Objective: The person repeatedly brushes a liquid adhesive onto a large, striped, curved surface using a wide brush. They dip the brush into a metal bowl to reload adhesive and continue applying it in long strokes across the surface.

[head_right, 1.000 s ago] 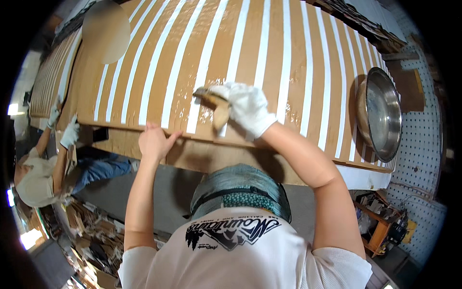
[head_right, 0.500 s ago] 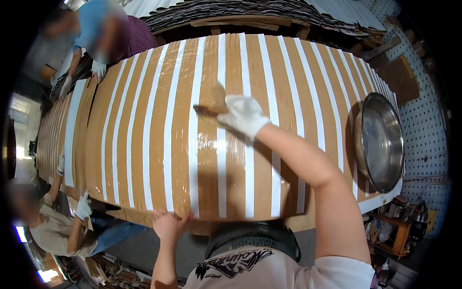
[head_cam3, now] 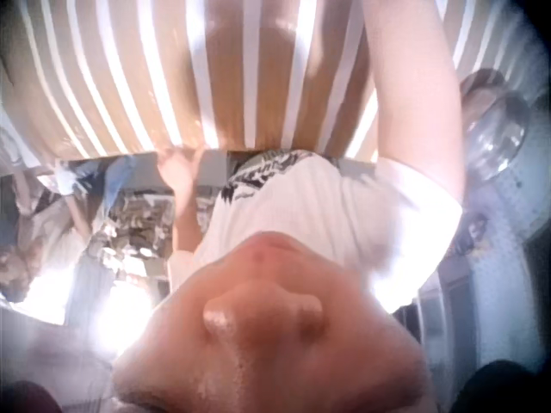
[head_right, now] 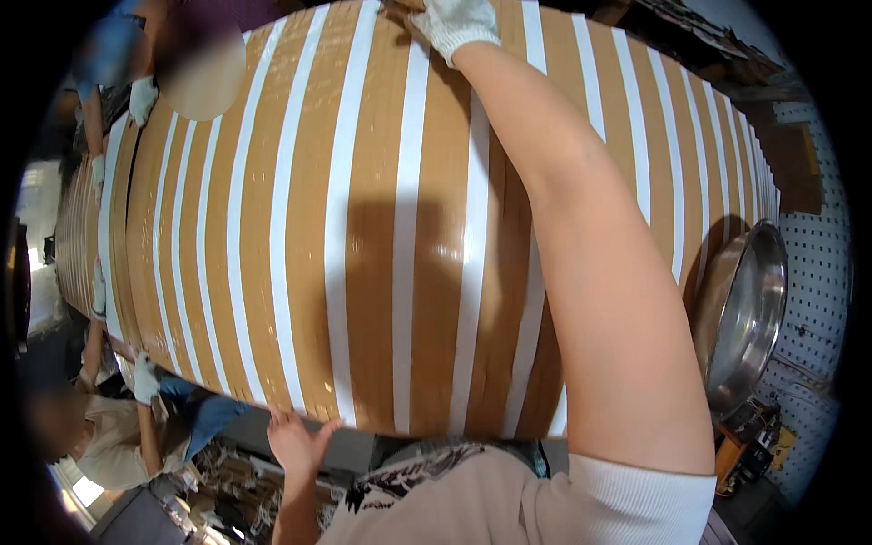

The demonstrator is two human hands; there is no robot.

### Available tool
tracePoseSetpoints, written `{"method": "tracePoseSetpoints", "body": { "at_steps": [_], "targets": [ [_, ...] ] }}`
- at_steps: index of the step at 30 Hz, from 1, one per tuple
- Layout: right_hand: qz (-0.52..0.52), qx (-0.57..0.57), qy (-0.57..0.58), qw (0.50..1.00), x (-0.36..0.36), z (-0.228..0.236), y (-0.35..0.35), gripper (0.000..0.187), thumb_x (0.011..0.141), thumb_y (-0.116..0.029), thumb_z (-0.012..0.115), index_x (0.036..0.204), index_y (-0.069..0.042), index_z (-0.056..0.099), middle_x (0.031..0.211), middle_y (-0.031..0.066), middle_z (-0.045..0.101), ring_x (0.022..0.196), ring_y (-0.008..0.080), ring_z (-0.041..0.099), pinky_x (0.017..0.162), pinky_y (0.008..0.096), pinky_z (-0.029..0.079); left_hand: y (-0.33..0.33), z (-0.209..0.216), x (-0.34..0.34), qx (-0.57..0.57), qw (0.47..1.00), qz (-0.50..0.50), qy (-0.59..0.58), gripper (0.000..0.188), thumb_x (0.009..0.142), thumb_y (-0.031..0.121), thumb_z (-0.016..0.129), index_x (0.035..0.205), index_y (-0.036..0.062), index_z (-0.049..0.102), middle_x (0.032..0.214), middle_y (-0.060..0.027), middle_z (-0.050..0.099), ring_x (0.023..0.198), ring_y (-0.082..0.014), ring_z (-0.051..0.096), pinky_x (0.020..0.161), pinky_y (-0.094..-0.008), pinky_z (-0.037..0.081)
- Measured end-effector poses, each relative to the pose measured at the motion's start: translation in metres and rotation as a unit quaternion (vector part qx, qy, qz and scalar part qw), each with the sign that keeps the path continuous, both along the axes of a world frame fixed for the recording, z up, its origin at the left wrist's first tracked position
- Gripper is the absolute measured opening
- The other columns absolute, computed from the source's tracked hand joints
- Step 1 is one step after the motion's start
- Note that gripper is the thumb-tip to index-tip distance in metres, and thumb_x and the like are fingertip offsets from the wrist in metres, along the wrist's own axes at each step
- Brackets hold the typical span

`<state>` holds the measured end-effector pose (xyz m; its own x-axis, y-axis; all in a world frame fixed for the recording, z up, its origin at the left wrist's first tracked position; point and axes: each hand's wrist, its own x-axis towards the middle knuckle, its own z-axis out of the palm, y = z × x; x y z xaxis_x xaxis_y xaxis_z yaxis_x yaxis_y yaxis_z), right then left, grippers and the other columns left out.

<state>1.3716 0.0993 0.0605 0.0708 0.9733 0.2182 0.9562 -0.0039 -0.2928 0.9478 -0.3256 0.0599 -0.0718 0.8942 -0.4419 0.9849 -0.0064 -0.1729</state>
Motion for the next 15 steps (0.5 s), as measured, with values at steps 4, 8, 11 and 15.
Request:
{"method": "tracePoseSetpoints", "body": {
  "at_steps": [4,8,11,15],
  "targets": [
    [0.082,-0.046,0.073,0.993,-0.04,0.054,-0.081,0.028,0.089,-0.024,0.057,0.112,-0.014,0.07,0.104,0.017,0.069,0.098,0.0368,0.066,0.086,0.0425,0.052,0.004,-0.005,0.0,0.057,0.997,-0.042,-0.008,0.092,0.068,0.073,0.069,0.1,-0.0127,0.067,0.122,-0.0389,0.056,0.11,-0.0448,0.059,0.093,-0.046,0.046],
    [0.24,0.145,0.006,0.96,-0.074,-0.015,-0.201,0.035,0.08,-0.025,0.065,0.115,-0.023,0.065,0.093,0.0059,0.066,0.083,0.0276,0.066,0.075,0.0402,0.053,0.006,-0.001,-0.001,-0.011,1.0,0.012,-0.024,0.064,0.069,0.068,0.072,0.081,0.0053,0.077,0.106,-0.0291,0.066,0.108,-0.0407,0.061,0.079,-0.0441,0.052],
    [0.26,0.029,0.124,0.957,-0.113,-0.016,-0.33,0.03,0.09,-0.032,0.063,0.116,-0.019,0.068,0.087,0.0079,0.067,0.081,0.0279,0.067,0.068,0.0354,0.055,0.01,0.007,0.005,-0.043,0.999,0.01,-0.014,0.07,0.072,0.072,0.067,0.084,0.0036,0.077,0.097,-0.0265,0.069,0.104,-0.0378,0.063,0.075,-0.0445,0.052],
    [0.286,-0.147,0.05,0.946,-0.164,0.027,-0.445,0.029,0.088,-0.031,0.064,0.113,-0.015,0.068,0.092,0.0051,0.068,0.081,0.0222,0.068,0.067,0.0335,0.057,-0.001,-0.011,-0.01,0.019,0.999,-0.039,0.015,0.08,0.073,0.078,0.061,0.086,0.0,0.076,0.094,-0.0248,0.07,0.101,-0.0353,0.064,0.076,-0.0434,0.052]
  ]
}}
